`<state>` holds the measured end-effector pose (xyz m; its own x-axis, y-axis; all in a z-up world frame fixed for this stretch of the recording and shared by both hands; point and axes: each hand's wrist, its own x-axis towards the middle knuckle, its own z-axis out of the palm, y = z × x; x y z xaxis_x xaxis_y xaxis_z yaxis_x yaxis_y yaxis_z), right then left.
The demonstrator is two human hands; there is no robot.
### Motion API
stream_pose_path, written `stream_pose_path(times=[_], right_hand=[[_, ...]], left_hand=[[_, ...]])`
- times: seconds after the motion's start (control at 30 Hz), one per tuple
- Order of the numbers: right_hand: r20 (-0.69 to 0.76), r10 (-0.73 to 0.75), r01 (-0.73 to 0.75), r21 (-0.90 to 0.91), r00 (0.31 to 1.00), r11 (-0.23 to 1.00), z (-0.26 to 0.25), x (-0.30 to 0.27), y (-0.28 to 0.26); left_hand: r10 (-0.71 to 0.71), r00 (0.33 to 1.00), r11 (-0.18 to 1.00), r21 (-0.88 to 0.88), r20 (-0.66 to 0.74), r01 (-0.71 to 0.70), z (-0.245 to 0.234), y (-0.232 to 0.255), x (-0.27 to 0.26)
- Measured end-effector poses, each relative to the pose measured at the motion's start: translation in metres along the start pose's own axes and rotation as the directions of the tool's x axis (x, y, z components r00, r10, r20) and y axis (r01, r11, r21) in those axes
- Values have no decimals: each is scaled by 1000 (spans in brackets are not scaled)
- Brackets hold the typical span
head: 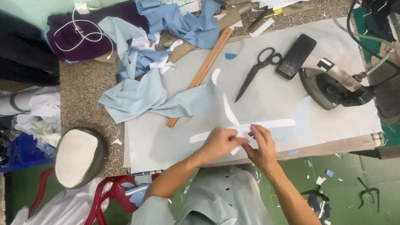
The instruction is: The person irons a long white strip of fabric on a worktable, using a black rectangular pad to press the material while moving the iron back and forth. The person repeatedly repositions the strip and continues ironing different sections.
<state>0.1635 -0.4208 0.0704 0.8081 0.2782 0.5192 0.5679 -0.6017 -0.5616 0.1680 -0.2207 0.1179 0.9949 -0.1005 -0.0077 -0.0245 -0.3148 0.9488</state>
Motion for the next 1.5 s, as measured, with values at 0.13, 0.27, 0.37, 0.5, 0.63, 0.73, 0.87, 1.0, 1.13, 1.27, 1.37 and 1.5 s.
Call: stream_pose_path(times=[0.13,0.27,0.37,0.5,0.63,0.73,0.87,1.0,1.13,1.27,1.37,1.5], right_hand=[[94,35,-51,170,995,984,7,-37,15],[259,302,-379,344,918,859,-19,-36,-20],[321,440,-543,430,839,722,-23,-38,-32],[262,589,-620,550,764,559,-37,-29,1],[59,820,-681,591,570,431,-56,-23,35],[51,870,-708,606,491,364,-57,-46,51],[211,897,-813,536,388,226,-45,-104,81],[188,937,-818,557,293,144,-30,-93,71],[210,923,-804,576,322,149,-23,-75,92],[169,893,-784,565,416,258,-22,-38,113],[149,875,-781,535,461,321,-13,-37,145],[45,820,-819,92,571,566,-22,-43,133]], left_hand=[[4,991,997,71,136,-14,18,17,-27],[313,943,941,175,-117,-291,4,-16,-26],[203,943,971,-175,265,-160,8,-25,-29],[-29,879,976,-178,476,128,4,-23,-35],[-305,767,912,-56,565,405,-34,-44,-35],[-397,740,905,99,543,413,-57,-56,-49],[-568,687,823,309,454,476,-76,-67,-76],[-618,708,775,416,342,475,-88,-85,-88],[-628,777,759,266,56,594,-91,-122,-92],[-582,802,789,145,-134,597,-73,-151,-89],[-518,831,827,130,-205,547,-66,-144,-84],[-466,801,831,124,-376,542,-81,-154,-107]])
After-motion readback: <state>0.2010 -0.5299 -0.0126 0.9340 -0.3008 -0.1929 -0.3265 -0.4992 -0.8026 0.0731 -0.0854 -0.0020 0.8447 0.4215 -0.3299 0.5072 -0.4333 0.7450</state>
